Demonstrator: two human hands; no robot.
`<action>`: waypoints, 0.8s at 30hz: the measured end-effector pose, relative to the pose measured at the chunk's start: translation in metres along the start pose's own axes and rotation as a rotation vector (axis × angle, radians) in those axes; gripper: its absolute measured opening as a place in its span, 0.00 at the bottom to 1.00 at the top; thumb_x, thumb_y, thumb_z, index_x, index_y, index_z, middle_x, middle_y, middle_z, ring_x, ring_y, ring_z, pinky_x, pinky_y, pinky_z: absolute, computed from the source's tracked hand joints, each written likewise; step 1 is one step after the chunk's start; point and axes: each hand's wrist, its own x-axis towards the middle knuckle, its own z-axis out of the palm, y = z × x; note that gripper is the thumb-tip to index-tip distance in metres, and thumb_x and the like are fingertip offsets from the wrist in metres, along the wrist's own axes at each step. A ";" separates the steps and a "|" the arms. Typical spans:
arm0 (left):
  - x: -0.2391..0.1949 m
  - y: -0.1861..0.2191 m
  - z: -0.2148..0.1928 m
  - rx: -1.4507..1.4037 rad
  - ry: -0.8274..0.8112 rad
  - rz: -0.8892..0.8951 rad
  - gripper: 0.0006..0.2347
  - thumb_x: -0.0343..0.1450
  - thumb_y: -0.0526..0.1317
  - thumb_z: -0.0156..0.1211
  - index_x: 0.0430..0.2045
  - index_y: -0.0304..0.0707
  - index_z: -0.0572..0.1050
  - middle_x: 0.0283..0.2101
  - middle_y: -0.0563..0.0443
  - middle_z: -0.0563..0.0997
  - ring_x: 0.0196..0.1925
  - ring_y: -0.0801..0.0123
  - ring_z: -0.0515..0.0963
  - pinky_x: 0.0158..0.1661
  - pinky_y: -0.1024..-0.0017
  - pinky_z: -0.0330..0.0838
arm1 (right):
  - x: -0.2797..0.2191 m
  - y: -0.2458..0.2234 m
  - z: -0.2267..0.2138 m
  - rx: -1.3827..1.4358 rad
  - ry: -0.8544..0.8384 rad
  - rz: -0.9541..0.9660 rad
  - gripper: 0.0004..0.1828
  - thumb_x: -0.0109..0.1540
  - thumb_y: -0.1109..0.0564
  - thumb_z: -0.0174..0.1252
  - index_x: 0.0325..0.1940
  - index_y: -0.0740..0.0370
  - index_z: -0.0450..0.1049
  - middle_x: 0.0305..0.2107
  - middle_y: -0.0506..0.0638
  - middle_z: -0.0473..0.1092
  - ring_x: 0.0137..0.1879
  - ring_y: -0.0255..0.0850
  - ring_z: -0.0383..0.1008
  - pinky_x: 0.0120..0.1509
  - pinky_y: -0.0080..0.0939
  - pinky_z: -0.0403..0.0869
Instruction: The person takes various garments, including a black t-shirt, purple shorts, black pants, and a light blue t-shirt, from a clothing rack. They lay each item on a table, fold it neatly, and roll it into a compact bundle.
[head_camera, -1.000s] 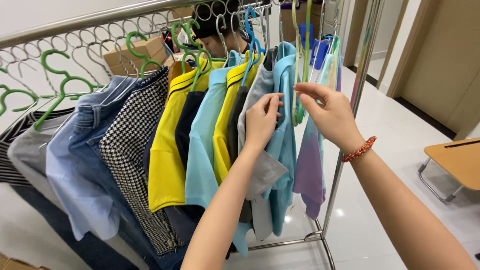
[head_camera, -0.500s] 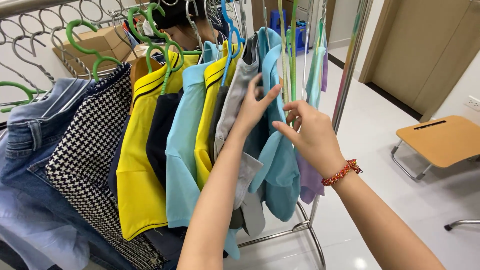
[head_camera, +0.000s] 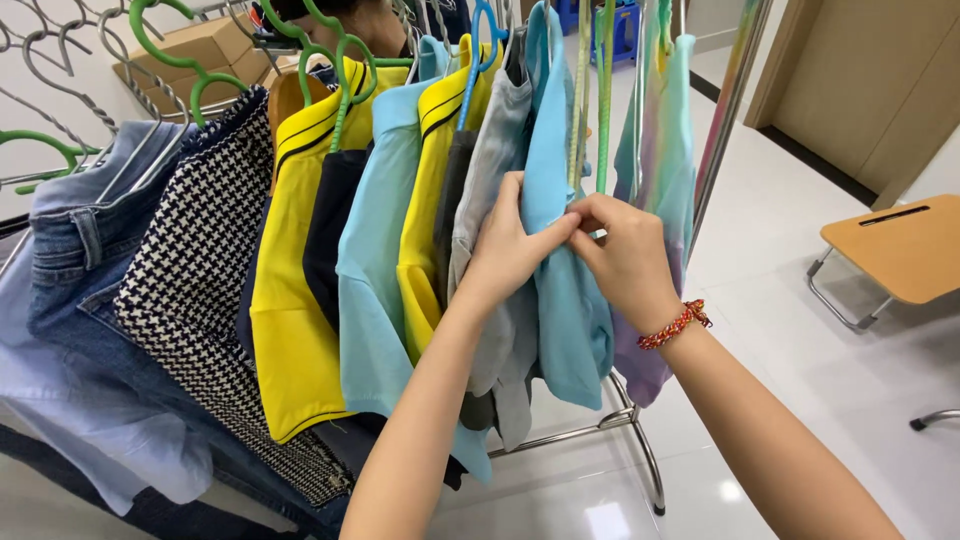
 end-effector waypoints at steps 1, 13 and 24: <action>-0.003 -0.005 0.003 0.002 0.001 -0.006 0.25 0.69 0.49 0.70 0.54 0.40 0.66 0.52 0.32 0.80 0.61 0.34 0.79 0.55 0.40 0.74 | -0.002 -0.009 -0.003 0.004 -0.003 0.004 0.03 0.67 0.65 0.66 0.40 0.61 0.80 0.30 0.52 0.79 0.38 0.42 0.83 0.32 0.35 0.81; -0.029 -0.022 0.040 0.595 0.475 0.382 0.20 0.70 0.27 0.55 0.55 0.50 0.73 0.49 0.56 0.73 0.44 0.46 0.87 0.38 0.50 0.85 | -0.006 -0.012 -0.010 0.345 -0.250 0.298 0.15 0.72 0.53 0.59 0.57 0.67 0.78 0.46 0.64 0.80 0.54 0.49 0.82 0.52 0.54 0.84; -0.039 -0.008 0.047 0.553 0.262 0.362 0.25 0.64 0.28 0.65 0.57 0.46 0.71 0.53 0.53 0.73 0.52 0.43 0.85 0.47 0.51 0.85 | -0.038 0.029 -0.013 0.845 -0.443 0.318 0.30 0.63 0.66 0.63 0.71 0.65 0.69 0.56 0.52 0.74 0.63 0.42 0.74 0.67 0.54 0.73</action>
